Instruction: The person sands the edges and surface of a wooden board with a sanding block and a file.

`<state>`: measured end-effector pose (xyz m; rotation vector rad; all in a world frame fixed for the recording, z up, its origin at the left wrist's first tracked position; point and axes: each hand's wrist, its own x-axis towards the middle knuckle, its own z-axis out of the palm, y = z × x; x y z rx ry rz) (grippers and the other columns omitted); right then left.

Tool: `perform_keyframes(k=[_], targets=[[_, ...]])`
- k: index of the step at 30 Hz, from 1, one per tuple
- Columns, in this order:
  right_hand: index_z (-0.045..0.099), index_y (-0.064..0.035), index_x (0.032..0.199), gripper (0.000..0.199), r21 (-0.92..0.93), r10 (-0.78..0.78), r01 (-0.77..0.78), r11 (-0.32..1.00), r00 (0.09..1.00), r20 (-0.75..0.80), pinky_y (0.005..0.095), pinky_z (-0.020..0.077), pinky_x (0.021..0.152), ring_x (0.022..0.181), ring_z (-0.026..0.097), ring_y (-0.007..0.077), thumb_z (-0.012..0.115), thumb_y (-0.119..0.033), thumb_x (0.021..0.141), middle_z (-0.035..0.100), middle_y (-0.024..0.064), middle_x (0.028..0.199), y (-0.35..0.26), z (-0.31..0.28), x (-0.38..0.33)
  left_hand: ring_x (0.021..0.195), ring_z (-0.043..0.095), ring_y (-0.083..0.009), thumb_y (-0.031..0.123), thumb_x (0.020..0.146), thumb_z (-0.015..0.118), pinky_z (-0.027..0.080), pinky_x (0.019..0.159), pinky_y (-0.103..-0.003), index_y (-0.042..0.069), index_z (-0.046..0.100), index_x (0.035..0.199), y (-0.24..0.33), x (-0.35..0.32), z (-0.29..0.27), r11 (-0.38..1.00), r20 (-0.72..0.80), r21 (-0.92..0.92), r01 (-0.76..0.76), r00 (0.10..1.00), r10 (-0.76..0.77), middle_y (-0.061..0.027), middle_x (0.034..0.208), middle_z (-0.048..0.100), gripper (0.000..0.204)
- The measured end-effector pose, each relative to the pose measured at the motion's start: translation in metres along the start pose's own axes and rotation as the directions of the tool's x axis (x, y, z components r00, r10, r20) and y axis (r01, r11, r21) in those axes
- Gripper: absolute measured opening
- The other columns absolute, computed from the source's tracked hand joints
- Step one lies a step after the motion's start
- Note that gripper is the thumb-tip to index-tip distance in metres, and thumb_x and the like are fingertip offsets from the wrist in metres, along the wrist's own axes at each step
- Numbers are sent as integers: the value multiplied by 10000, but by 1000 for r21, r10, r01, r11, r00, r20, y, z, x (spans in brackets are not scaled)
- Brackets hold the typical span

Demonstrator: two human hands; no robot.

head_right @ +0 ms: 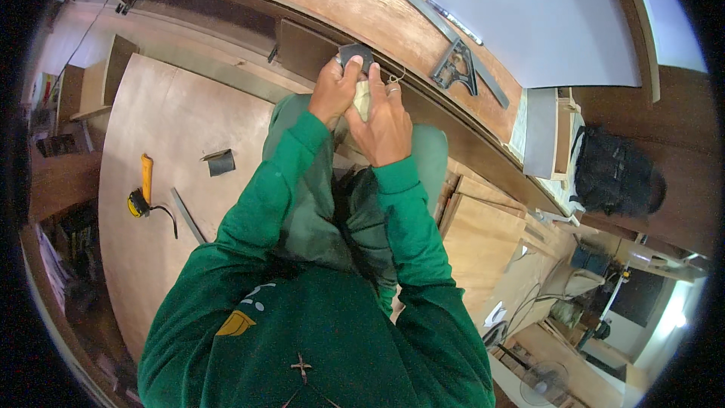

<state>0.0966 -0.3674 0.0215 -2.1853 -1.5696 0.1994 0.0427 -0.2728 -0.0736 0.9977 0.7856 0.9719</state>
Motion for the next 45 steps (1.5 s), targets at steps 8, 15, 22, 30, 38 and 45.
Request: perform_keyframes(k=[8, 15, 22, 30, 38, 45], targets=[[473, -33, 1483, 756, -64, -64, 61, 996, 997, -40, 519, 558, 817, 1006, 653, 506, 751, -297, 832, 578, 352, 1236, 13, 10, 4, 721, 677, -261, 247, 988, 554, 518, 687, -401, -37, 667, 970, -4, 7, 5, 998, -18, 49, -36, 999, 37, -185, 805, 697, 306], [483, -7, 1470, 749, -19, -9, 8, 1000, 1000, -13, 501, 544, 857, 1039, 643, 487, 758, -268, 824, 608, 331, 1192, 1, 10, 4, 753, 678, -266, 244, 991, 549, 520, 713, -403, -32, 669, 988, -2, 7, -8, 996, 5, 75, -45, 999, 45, -187, 836, 701, 301], [474, -27, 1481, 763, -16, -21, 21, 1000, 1000, 8, 514, 557, 820, 1008, 654, 499, 744, -303, 823, 578, 351, 1232, -2, 10, 4, 737, 669, -249, 243, 993, 559, 521, 704, -396, -24, 673, 997, -6, 7, -6, 999, -33, -8, -48, 998, 47, -160, 812, 700, 291], [473, -33, 1482, 753, -65, -26, 26, 998, 1000, 4, 521, 552, 824, 1005, 655, 494, 729, -313, 831, 580, 338, 1223, -2, 12, 14, 718, 672, -254, 246, 990, 561, 522, 693, -397, -20, 684, 974, 0, 17, -11, 996, -43, 66, -68, 997, 70, -157, 793, 707, 293], [480, -33, 1474, 750, -15, -31, 31, 999, 999, 11, 525, 550, 790, 974, 657, 479, 732, -297, 819, 594, 302, 1166, -11, 16, 9, 710, 676, -259, 262, 991, 558, 521, 683, -407, -22, 674, 940, 0, 10, -16, 997, -53, 20, -70, 996, 71, -164, 783, 701, 310], [486, -10, 1468, 728, -1, -41, 41, 999, 999, -1, 488, 529, 865, 1034, 637, 465, 742, -266, 837, 621, 286, 1141, -13, 15, 18, 694, 671, -264, 260, 982, 568, 515, 672, -409, -26, 670, 923, 2, 22, -18, 992, -83, 60, -111, 990, 115, -165, 764, 693, 309]])
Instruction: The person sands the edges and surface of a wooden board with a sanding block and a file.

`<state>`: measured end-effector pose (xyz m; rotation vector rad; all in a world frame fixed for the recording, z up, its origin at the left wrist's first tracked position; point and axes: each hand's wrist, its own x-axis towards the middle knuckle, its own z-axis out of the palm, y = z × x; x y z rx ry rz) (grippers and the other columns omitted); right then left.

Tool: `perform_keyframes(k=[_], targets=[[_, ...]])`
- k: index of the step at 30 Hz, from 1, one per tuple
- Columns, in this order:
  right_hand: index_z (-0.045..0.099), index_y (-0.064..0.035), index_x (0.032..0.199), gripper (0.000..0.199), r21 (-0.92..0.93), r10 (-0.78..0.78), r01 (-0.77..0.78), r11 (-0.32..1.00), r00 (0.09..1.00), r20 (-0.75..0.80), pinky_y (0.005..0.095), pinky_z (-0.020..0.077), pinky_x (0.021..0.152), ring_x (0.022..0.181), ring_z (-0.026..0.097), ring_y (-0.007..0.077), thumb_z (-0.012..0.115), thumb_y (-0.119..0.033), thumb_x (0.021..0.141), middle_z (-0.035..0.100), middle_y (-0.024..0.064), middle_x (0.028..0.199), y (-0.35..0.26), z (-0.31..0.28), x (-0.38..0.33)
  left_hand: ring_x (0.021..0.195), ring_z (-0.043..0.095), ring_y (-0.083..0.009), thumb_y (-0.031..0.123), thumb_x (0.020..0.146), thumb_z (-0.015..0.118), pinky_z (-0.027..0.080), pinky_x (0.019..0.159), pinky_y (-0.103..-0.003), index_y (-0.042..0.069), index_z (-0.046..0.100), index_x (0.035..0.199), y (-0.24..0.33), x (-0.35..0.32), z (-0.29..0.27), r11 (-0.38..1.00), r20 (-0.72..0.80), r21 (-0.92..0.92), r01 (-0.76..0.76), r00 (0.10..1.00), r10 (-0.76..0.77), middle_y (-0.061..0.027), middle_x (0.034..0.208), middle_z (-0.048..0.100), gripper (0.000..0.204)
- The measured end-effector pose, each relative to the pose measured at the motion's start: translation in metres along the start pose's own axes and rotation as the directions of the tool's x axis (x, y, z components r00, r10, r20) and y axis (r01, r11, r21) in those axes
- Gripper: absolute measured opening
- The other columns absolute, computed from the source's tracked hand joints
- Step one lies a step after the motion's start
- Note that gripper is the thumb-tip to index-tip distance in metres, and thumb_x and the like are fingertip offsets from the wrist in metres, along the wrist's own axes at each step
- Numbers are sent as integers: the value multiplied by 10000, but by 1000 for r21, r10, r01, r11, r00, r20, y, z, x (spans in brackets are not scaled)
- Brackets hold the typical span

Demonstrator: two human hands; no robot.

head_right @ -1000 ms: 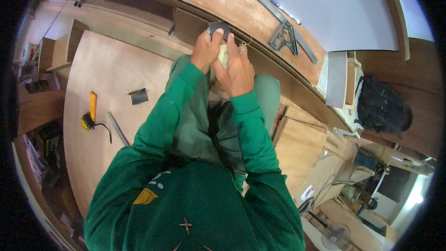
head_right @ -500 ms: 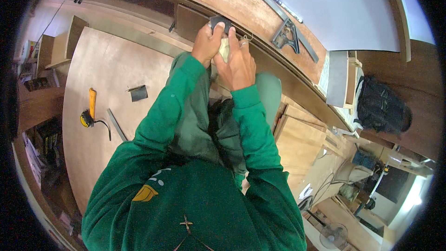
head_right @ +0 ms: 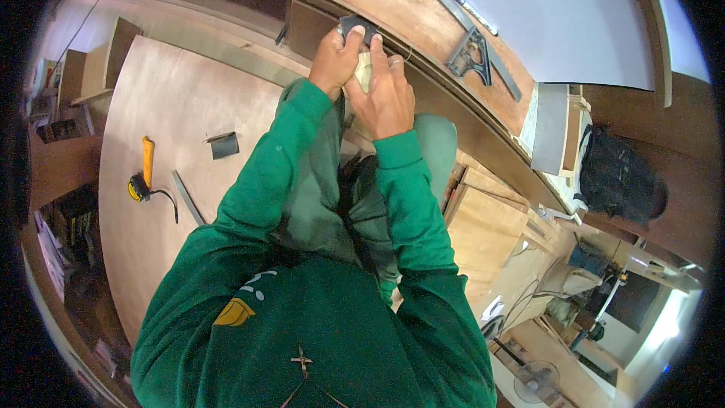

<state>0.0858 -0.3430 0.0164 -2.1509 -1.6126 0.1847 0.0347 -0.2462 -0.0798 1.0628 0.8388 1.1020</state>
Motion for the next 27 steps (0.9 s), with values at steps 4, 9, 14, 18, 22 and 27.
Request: perform_keyframes(k=[4, 9, 14, 18, 22, 27], targets=[[473, -33, 1480, 767, 1, 11, -11, 1000, 999, 32, 526, 557, 792, 970, 662, 488, 741, -334, 828, 589, 311, 1184, 1, 1, -3, 703, 668, -257, 258, 987, 569, 515, 671, -394, -27, 674, 921, 9, -5, -5, 998, 25, -8, 65, 998, -65, -159, 788, 697, 312], [474, -33, 1480, 759, -28, -10, 10, 1000, 1000, 16, 525, 557, 794, 969, 664, 485, 729, -348, 838, 594, 307, 1180, 2, 5, -3, 706, 667, -242, 256, 992, 564, 518, 678, -390, -39, 672, 926, 11, -9, -5, 997, 21, -74, 27, 999, -26, -158, 788, 696, 321], [472, -29, 1480, 752, -12, 7, -6, 1000, 1000, 26, 521, 549, 810, 958, 664, 479, 714, -361, 850, 596, 292, 1169, -2, 4, 5, 710, 662, -195, 243, 1003, 559, 519, 678, -380, -37, 667, 937, 2, 4, -7, 1000, 14, -4, 30, 999, -30, -141, 778, 696, 307], [481, -25, 1472, 740, 8, 15, -16, 1000, 998, 56, 514, 543, 812, 980, 656, 470, 723, -330, 842, 598, 282, 1160, -7, 2, 3, 694, 633, -179, 240, 1008, 556, 510, 666, -360, -17, 672, 956, 12, -5, -14, 994, 10, -64, 92, 996, -91, -98, 766, 680, 287], [490, -12, 1465, 732, 7, 26, -27, 1000, 999, 47, 494, 533, 837, 1016, 644, 461, 740, -279, 831, 623, 282, 1156, -14, 3, 2, 690, 600, -154, 228, 1016, 551, 499, 656, -332, -3, 671, 977, 29, -11, -15, 991, 28, -97, 88, 996, -85, -52, 769, 660, 263], [481, -28, 1467, 737, -18, -16, 17, 1000, 999, 33, 517, 554, 776, 940, 666, 472, 720, -346, 847, 600, 275, 1136, -12, 5, 12, 709, 603, -143, 209, 1021, 542, 501, 659, -330, -5, 672, 970, 17, 3, -16, 995, 16, -80, 55, 998, -54, -46, 791, 666, 256]])
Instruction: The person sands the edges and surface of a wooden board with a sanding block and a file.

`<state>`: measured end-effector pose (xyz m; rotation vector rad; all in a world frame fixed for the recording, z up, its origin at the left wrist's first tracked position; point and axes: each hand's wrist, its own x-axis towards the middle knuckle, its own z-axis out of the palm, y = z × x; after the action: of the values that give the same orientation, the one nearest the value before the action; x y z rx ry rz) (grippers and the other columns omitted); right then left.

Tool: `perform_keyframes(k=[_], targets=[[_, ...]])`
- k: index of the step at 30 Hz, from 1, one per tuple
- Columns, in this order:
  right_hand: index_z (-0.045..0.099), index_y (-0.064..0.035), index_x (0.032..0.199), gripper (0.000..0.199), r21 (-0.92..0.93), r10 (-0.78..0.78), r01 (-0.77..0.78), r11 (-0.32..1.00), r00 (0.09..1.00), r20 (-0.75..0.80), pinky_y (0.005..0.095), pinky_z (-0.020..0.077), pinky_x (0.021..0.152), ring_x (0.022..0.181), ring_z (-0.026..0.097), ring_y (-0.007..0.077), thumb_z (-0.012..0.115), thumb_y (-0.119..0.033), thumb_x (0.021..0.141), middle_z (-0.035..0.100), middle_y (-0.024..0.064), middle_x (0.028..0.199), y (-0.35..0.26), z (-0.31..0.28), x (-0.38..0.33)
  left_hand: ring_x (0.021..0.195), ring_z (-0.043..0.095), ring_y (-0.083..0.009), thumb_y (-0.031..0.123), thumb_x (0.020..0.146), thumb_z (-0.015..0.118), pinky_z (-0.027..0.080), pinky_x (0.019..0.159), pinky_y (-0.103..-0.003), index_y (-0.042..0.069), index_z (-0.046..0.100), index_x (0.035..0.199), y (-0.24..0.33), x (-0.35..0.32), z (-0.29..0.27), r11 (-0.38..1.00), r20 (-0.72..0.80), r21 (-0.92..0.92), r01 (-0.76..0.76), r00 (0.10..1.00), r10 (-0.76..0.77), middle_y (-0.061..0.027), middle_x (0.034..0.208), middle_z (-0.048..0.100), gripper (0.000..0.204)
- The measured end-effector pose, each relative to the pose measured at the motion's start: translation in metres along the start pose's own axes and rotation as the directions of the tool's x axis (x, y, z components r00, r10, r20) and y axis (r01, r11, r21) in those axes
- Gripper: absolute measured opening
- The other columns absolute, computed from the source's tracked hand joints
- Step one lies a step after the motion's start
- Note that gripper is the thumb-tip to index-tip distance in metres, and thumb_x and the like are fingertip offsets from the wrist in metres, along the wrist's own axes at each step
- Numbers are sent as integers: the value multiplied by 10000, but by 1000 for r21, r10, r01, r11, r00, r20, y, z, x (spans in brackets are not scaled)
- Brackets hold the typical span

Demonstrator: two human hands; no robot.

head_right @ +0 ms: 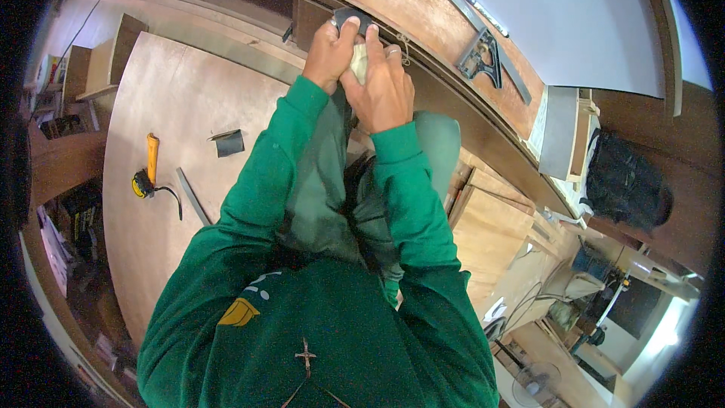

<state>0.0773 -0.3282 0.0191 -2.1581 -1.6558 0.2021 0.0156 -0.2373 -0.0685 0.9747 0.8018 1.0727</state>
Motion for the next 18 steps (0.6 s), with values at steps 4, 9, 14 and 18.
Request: perform_keyframes(k=[4, 9, 14, 18], targets=[[484, -26, 1466, 741, -27, -7, 7, 1000, 1000, -5, 520, 553, 788, 935, 671, 468, 718, -348, 841, 600, 275, 1148, 8, 3, -2, 713, 607, -142, 219, 1018, 549, 506, 666, -338, -10, 671, 965, 9, -4, 6, 999, -18, 28, 18, 1000, -17, -54, 798, 672, 264], [481, -28, 1471, 755, -2, -6, 6, 1000, 999, 35, 524, 555, 804, 948, 672, 473, 714, -355, 832, 596, 289, 1162, -3, 5, -2, 714, 603, -112, 241, 1033, 554, 505, 650, -303, 19, 669, 984, 5, -5, -9, 997, -6, -26, 70, 998, -70, -44, 824, 672, 255], [477, -27, 1474, 760, -10, -36, 36, 999, 999, -7, 518, 556, 791, 949, 670, 478, 726, -347, 831, 593, 297, 1157, 0, 6, 2, 719, 608, -155, 216, 1006, 571, 507, 679, -349, -28, 670, 967, -6, 2, -5, 999, -39, 16, -31, 999, 32, -81, 797, 685, 266], [469, -25, 1479, 769, 10, -13, 13, 1000, 1000, 17, 517, 553, 788, 940, 669, 479, 734, -348, 833, 593, 293, 1146, -3, 5, 7, 715, 604, -140, 227, 1019, 562, 503, 662, -326, -7, 665, 974, -4, 8, -7, 999, -33, 34, -4, 999, 5, -57, 804, 672, 259]])
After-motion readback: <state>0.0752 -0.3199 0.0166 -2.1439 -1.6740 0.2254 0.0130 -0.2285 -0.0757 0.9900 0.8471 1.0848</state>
